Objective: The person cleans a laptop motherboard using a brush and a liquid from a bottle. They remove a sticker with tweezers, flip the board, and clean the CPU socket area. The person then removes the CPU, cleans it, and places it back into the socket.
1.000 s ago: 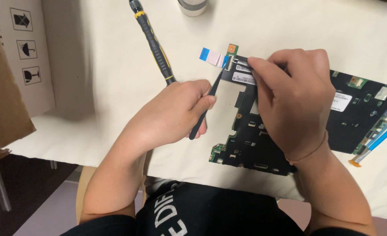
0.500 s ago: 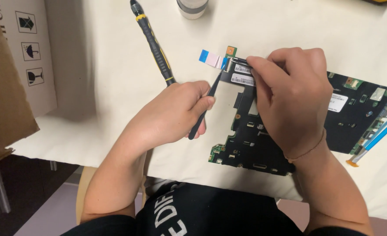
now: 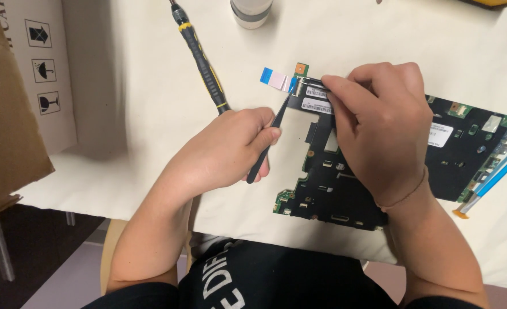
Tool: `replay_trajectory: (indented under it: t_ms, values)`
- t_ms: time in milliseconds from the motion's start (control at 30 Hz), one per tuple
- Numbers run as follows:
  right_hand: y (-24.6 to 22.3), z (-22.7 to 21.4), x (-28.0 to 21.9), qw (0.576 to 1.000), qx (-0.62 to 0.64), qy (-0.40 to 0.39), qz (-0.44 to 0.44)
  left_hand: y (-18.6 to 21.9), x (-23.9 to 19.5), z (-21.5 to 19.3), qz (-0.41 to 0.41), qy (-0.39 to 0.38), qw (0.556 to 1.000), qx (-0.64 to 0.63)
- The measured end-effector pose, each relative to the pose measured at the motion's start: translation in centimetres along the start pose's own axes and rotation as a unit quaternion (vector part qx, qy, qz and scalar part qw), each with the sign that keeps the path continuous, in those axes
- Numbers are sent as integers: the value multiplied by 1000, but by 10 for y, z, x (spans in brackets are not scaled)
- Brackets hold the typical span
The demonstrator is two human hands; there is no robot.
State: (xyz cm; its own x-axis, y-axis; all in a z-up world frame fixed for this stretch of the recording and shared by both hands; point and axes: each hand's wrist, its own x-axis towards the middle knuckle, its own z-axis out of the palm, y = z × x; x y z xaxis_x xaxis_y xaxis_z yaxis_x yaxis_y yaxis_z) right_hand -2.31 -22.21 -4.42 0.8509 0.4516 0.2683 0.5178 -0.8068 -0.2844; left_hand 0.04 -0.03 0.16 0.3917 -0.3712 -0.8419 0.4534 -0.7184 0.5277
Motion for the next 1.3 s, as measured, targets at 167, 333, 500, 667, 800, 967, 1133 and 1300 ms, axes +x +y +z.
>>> replay_trajectory:
  t_ms: [167, 333, 500, 667, 800, 967, 1133, 1300]
  values:
    - [-1, -2, 0, 1000, 7, -9, 6, 0, 0, 0, -1, -1, 1000, 1]
    - [-1, 1, 0, 1000, -7, 1, 4, -1, 0, 0, -3, -1, 1000, -2]
    - [0, 0, 0, 1000, -5, 4, -6, -1, 0, 0, 0, 1, 1000, -8]
    - [0, 2, -4, 1000, 13, -3, -1, -1, 0, 0, 6, -1, 1000, -8]
    - [-2, 3, -4, 1000, 13, -4, 5, -1, 0, 0, 3, -1, 1000, -11]
    - [-3, 0, -4, 1000, 4, -9, 4, -3, 1, 1, 14, 1, 1000, -7]
    - [-3, -1, -4, 1000, 22, -20, 3, -2, 1, 1, 16, 4, 1000, -3]
    - [-4, 2, -5, 1000, 12, -7, 2, -2, 1, 1, 12, 2, 1000, -11]
